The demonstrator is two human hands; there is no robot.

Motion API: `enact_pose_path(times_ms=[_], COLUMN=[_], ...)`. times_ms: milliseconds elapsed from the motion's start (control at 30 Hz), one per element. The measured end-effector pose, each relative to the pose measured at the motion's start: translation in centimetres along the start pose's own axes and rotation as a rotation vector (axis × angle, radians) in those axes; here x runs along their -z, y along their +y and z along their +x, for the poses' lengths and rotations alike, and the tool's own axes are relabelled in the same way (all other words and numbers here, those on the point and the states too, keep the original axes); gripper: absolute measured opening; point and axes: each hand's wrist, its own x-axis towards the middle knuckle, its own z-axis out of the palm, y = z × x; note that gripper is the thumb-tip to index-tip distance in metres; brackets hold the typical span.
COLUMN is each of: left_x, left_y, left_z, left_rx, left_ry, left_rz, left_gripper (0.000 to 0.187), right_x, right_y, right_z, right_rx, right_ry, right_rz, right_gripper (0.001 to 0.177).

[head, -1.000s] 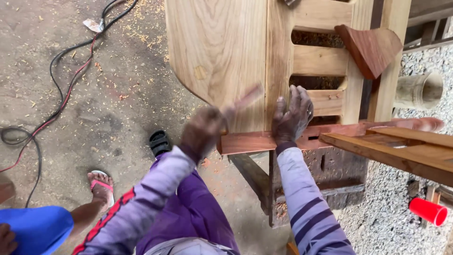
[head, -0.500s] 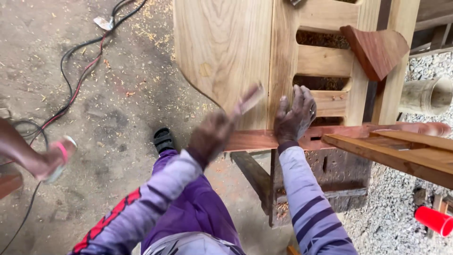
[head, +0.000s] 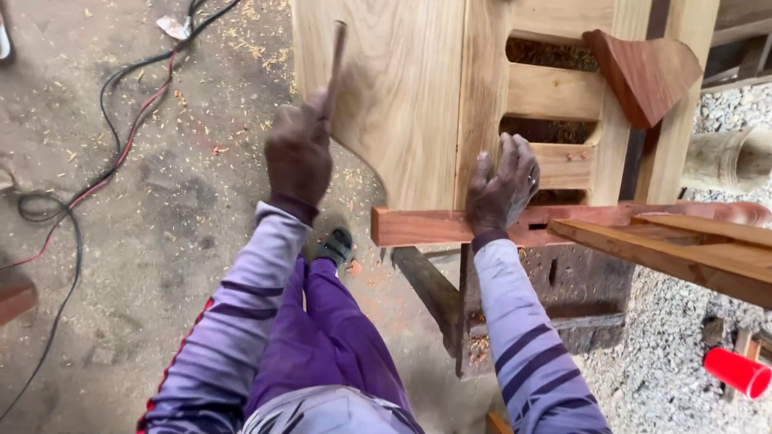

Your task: The person smooths the surface and curved edges of a large wooden headboard using a small sanding block. They work along the contours and flat areas, holding the piece steady with one hand while sanding with the other.

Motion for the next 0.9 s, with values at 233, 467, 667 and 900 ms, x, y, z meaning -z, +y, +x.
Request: enact_pose_path(times_ms=[233, 467, 667, 900], left_x=[4.0, 2.7, 1.2, 1.7], left_y=[0.2, 1.3, 2.2, 3.6], left_z=[-2.2, -3.7, -7.0, -5.9], left_rx=[0.68, 0.481, 0.317, 0.044], left_ry=[-0.385, -0.4, -0.361, -0.375], left_rz=[-1.624, -0.972, -0.308, -0.081], left_gripper=[0.053, 0.037, 0.018, 0.068], right_x=[0.3, 0.2, -0.1, 0.2], right_y=[-0.2, -0.1, 0.4, 0.0], right_z=[0.1, 0.3, 0.1, 0.1], right_rx=[0.002, 0.012, 0.004, 0.0], right_ry=[-0.018, -0.007, -0.019, -0.009], right_rz=[-0.039, -0.045, -0.052, -0.039], right_gripper=[0.046, 0.044, 0.045, 0.044])
